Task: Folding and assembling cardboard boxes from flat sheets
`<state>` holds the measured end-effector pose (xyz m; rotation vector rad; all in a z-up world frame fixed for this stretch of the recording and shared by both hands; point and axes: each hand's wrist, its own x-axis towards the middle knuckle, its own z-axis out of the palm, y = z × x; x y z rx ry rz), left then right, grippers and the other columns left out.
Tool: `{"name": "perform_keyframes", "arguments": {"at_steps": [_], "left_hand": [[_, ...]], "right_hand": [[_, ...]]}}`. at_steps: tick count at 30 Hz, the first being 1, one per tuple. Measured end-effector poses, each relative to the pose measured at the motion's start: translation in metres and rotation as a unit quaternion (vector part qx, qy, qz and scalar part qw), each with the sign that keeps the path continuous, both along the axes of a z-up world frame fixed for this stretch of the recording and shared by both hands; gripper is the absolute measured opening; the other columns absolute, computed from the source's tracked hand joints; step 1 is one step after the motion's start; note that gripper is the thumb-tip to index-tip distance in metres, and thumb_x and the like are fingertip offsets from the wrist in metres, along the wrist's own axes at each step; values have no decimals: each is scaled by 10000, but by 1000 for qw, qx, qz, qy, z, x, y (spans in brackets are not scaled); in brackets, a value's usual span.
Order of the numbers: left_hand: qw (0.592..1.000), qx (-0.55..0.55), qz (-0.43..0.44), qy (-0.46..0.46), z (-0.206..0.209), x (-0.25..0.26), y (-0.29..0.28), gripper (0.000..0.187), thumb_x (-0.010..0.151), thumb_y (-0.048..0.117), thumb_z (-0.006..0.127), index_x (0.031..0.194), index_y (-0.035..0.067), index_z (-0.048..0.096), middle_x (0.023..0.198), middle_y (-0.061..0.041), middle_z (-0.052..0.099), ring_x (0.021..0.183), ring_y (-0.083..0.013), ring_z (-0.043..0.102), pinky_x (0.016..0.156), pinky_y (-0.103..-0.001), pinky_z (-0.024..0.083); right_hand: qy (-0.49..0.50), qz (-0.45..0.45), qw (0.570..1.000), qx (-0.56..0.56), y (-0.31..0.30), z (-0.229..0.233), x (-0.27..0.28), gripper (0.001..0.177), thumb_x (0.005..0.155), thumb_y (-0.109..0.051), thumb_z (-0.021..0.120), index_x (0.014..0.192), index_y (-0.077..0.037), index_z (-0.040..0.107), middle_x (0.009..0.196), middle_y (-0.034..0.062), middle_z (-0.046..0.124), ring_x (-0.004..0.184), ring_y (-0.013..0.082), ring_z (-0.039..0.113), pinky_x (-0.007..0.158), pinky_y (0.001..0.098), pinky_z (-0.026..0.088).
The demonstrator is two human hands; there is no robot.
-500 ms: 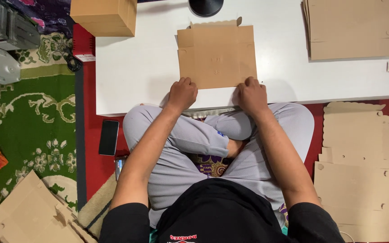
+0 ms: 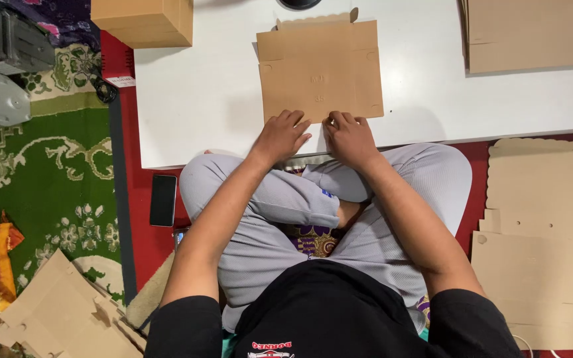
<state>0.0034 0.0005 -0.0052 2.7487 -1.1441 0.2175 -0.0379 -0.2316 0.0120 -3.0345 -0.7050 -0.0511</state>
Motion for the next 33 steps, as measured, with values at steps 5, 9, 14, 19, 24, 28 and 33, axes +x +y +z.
{"name": "perform_keyframes", "arguments": {"at_steps": [5, 9, 14, 19, 24, 28, 33], "left_hand": [[1000, -20, 14, 11, -2, 3, 1, 289, 1025, 403, 579, 1132, 198, 752, 1176, -38, 667, 1065, -256, 668, 764, -393, 592], [999, -31, 36, 5, -20, 8, 5, 282, 1044, 349, 558, 999, 175, 775, 1122, -19, 683, 1056, -216, 686, 732, -328, 599], [997, -11, 80, -11, 0, 3, 9, 277, 985, 307, 587, 839, 130, 741, 886, -28, 618, 905, -205, 662, 634, -315, 588], [991, 15, 131, 12, -13, 5, 19, 286, 977, 266, 547, 807, 115, 721, 831, -30, 606, 841, -205, 654, 596, -337, 576], [987, 23, 147, -54, -31, 8, 23, 259, 939, 306, 590, 920, 89, 729, 875, -69, 616, 887, -251, 662, 641, -378, 575], [995, -15, 88, -49, -9, 1, 13, 334, 910, 383, 676, 1059, 88, 726, 974, -99, 621, 974, -311, 655, 687, -431, 572], [999, -18, -11, -25, 11, -11, 2, 405, 1013, 428, 602, 1297, 156, 698, 1307, -212, 605, 1244, -412, 591, 867, -495, 544]], "right_hand": [[-22, -25, 999, 3, -3, -9, 4, 244, 916, -325, 642, 1089, -207, 768, 1151, -28, 572, 1141, 185, 619, 911, 416, 525], [-48, -61, 997, 1, -17, -11, 5, 261, 876, -301, 627, 1028, -158, 785, 1065, -3, 607, 1017, 217, 671, 810, 421, 545], [-39, -122, 992, -8, -33, -6, 4, 235, 849, -250, 641, 952, -103, 793, 1024, 39, 633, 964, 252, 691, 746, 429, 543], [-16, -161, 987, -12, -48, -6, 4, 216, 834, -177, 647, 921, -54, 801, 1008, 90, 646, 927, 294, 699, 701, 442, 530], [-18, -127, 992, 20, -45, 1, -4, 284, 888, -235, 673, 1123, -101, 757, 1093, 96, 607, 1021, 328, 678, 819, 499, 545], [-9, -83, 995, 52, -24, 0, -3, 345, 937, -226, 663, 1278, -190, 700, 1151, 85, 577, 1097, 319, 657, 879, 500, 558], [-9, -12, 999, 35, -2, -9, -6, 404, 956, -295, 633, 1347, -194, 634, 1247, 72, 520, 1252, 292, 566, 1001, 486, 515]]}}
